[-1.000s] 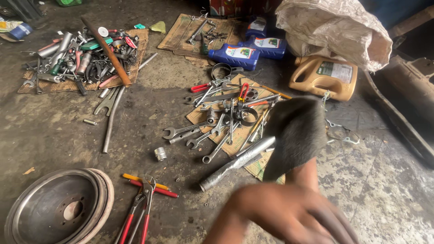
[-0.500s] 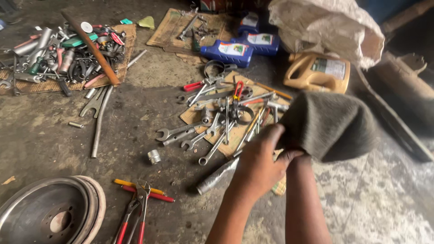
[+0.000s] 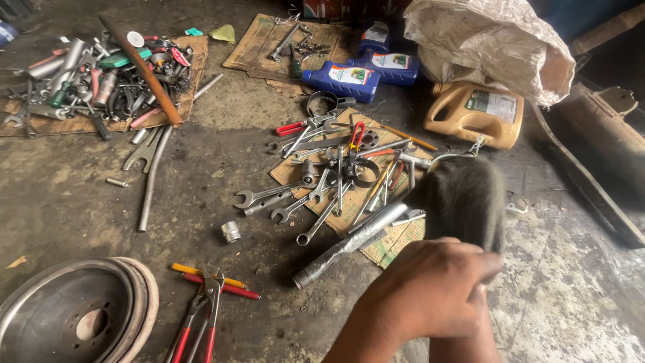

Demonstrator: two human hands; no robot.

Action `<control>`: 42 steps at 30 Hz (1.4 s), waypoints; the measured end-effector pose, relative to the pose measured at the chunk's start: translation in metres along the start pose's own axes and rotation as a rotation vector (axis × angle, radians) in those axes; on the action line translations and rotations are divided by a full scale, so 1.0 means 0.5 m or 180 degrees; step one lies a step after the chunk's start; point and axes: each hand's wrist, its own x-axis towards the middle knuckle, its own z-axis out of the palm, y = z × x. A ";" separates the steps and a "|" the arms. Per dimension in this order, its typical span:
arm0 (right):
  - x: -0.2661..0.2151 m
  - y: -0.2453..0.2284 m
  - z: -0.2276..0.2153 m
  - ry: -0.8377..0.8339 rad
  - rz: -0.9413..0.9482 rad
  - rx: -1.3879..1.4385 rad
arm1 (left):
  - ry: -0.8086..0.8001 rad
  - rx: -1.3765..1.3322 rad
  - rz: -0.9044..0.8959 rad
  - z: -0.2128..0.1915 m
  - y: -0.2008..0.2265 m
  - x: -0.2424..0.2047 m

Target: The person wipes a metal socket and a wrench with a dark cloth in a workshop setting. The hands pick up the items from a cluttered floor, rub them with the cloth, and place them back down.

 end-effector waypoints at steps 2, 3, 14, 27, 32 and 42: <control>0.001 -0.012 -0.003 0.0001 -0.0036 -0.0064 | -0.0375 0.0136 -0.0270 0.000 0.011 0.010; 0.002 -0.018 -0.003 -0.0001 -0.0055 -0.0090 | -0.0562 0.0208 -0.0403 -0.003 0.014 0.014; -0.029 -0.011 -0.042 0.0021 -0.0230 -0.0776 | -0.0193 -0.1320 -0.0747 -0.060 -0.099 -0.030; -0.033 -0.085 -0.011 -0.0260 -0.0963 -0.2062 | 0.1868 0.2437 -0.4883 -0.072 -0.738 -0.338; -0.065 -0.117 -0.004 -0.0238 -0.1105 -0.2299 | 0.3285 0.0329 -0.2802 -0.070 -0.698 -0.320; -0.153 -0.127 0.124 -0.1065 -0.1203 -0.1971 | 0.1823 -0.2773 -0.0863 -0.037 -0.327 -0.104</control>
